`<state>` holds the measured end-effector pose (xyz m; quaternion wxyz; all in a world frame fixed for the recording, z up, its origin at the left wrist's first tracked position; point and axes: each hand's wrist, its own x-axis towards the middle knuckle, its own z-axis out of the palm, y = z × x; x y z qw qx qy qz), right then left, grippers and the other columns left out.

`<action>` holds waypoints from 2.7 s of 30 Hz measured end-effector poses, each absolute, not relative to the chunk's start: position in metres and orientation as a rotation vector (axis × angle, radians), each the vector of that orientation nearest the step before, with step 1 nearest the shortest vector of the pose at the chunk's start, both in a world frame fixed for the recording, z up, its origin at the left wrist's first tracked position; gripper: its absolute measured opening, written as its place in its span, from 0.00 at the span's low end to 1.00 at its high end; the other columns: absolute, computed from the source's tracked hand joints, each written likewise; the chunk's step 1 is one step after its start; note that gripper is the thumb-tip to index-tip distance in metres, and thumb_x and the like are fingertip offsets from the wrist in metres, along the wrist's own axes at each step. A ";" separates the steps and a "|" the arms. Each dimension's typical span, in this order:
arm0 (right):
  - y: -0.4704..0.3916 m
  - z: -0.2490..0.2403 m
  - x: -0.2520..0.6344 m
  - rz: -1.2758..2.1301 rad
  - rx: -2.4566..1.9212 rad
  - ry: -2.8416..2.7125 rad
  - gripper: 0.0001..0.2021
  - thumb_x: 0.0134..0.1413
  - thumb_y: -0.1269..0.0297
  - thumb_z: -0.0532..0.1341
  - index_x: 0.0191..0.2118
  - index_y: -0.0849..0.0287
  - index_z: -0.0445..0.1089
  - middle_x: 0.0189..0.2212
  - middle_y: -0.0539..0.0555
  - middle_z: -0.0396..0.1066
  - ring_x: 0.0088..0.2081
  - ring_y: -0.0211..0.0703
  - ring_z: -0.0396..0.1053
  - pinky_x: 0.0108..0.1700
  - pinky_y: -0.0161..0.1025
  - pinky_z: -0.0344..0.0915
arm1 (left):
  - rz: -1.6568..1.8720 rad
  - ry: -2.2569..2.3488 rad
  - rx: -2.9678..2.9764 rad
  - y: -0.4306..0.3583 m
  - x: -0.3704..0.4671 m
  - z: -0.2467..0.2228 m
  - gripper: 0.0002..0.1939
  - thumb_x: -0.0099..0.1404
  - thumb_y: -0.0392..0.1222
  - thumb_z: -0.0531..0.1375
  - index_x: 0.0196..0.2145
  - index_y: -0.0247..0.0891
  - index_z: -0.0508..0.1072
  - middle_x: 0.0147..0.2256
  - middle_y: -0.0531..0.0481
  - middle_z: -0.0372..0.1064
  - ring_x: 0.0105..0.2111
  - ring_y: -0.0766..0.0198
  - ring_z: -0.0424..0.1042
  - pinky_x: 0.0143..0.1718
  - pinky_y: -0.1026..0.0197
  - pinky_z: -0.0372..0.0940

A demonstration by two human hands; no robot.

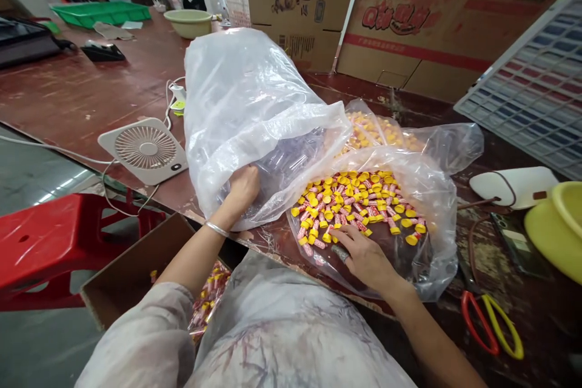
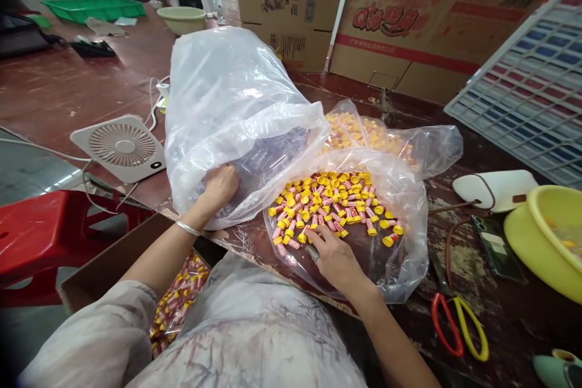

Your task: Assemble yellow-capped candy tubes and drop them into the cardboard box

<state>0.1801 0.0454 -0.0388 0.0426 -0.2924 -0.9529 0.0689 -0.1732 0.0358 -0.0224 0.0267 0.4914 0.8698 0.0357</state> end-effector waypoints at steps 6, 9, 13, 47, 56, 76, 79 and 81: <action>0.056 -0.038 0.185 0.484 -1.019 -2.705 0.25 0.44 0.87 0.52 0.43 0.58 0.76 0.47 0.58 0.73 0.46 0.47 0.75 0.51 0.45 0.74 | 0.332 2.565 1.611 0.002 -0.171 -0.018 0.15 0.65 0.38 0.57 0.48 0.31 0.74 0.50 0.29 0.73 0.50 0.42 0.74 0.49 0.47 0.69; 0.058 -0.022 0.186 0.830 -0.888 -2.370 0.26 0.47 0.85 0.53 0.45 0.54 0.78 0.47 0.56 0.73 0.51 0.45 0.73 0.57 0.45 0.70 | 0.790 2.054 1.630 -0.035 -0.154 -0.004 0.15 0.68 0.47 0.59 0.48 0.37 0.72 0.45 0.41 0.77 0.45 0.52 0.76 0.49 0.53 0.70; 0.047 0.009 0.166 1.350 -0.769 -1.944 0.10 0.55 0.70 0.66 0.43 0.52 0.80 0.42 0.54 0.77 0.46 0.44 0.76 0.51 0.42 0.74 | 0.945 1.554 1.548 -0.070 -0.115 0.016 0.17 0.71 0.52 0.59 0.52 0.40 0.73 0.48 0.45 0.77 0.46 0.57 0.75 0.49 0.57 0.69; 0.083 -0.006 0.196 0.724 -1.281 -2.241 0.07 0.58 0.66 0.63 0.41 0.55 0.77 0.36 0.53 0.79 0.38 0.46 0.76 0.41 0.42 0.72 | 0.248 2.553 1.671 -0.001 -0.157 -0.003 0.16 0.68 0.39 0.54 0.49 0.30 0.73 0.45 0.31 0.74 0.41 0.43 0.76 0.39 0.51 0.66; 0.061 -0.033 0.173 0.131 -1.064 -2.781 0.21 0.55 0.82 0.55 0.47 0.55 0.76 0.46 0.57 0.78 0.41 0.42 0.76 0.38 0.34 0.70 | 0.444 2.376 1.689 -0.002 -0.177 -0.021 0.18 0.69 0.47 0.56 0.47 0.34 0.78 0.47 0.35 0.75 0.46 0.48 0.74 0.46 0.54 0.67; 0.014 0.016 0.140 1.605 -0.868 -1.690 0.11 0.52 0.56 0.73 0.39 0.54 0.79 0.37 0.53 0.80 0.39 0.45 0.78 0.45 0.40 0.76 | 1.384 1.182 0.812 -0.072 -0.071 0.008 0.18 0.59 0.47 0.72 0.42 0.36 0.73 0.35 0.46 0.80 0.30 0.63 0.77 0.33 0.63 0.71; 0.018 0.016 0.139 1.655 -0.863 -1.758 0.12 0.50 0.56 0.74 0.37 0.55 0.77 0.36 0.52 0.78 0.38 0.43 0.76 0.42 0.38 0.74 | 1.325 1.229 0.926 -0.074 -0.068 0.010 0.18 0.57 0.48 0.73 0.41 0.34 0.77 0.40 0.43 0.81 0.36 0.59 0.79 0.38 0.60 0.73; 0.022 0.013 0.139 1.726 -0.909 -1.787 0.13 0.47 0.56 0.75 0.33 0.57 0.75 0.31 0.49 0.75 0.33 0.39 0.72 0.36 0.34 0.70 | 1.300 1.268 0.987 -0.076 -0.065 0.011 0.18 0.56 0.48 0.73 0.40 0.34 0.79 0.40 0.43 0.81 0.37 0.58 0.79 0.40 0.60 0.73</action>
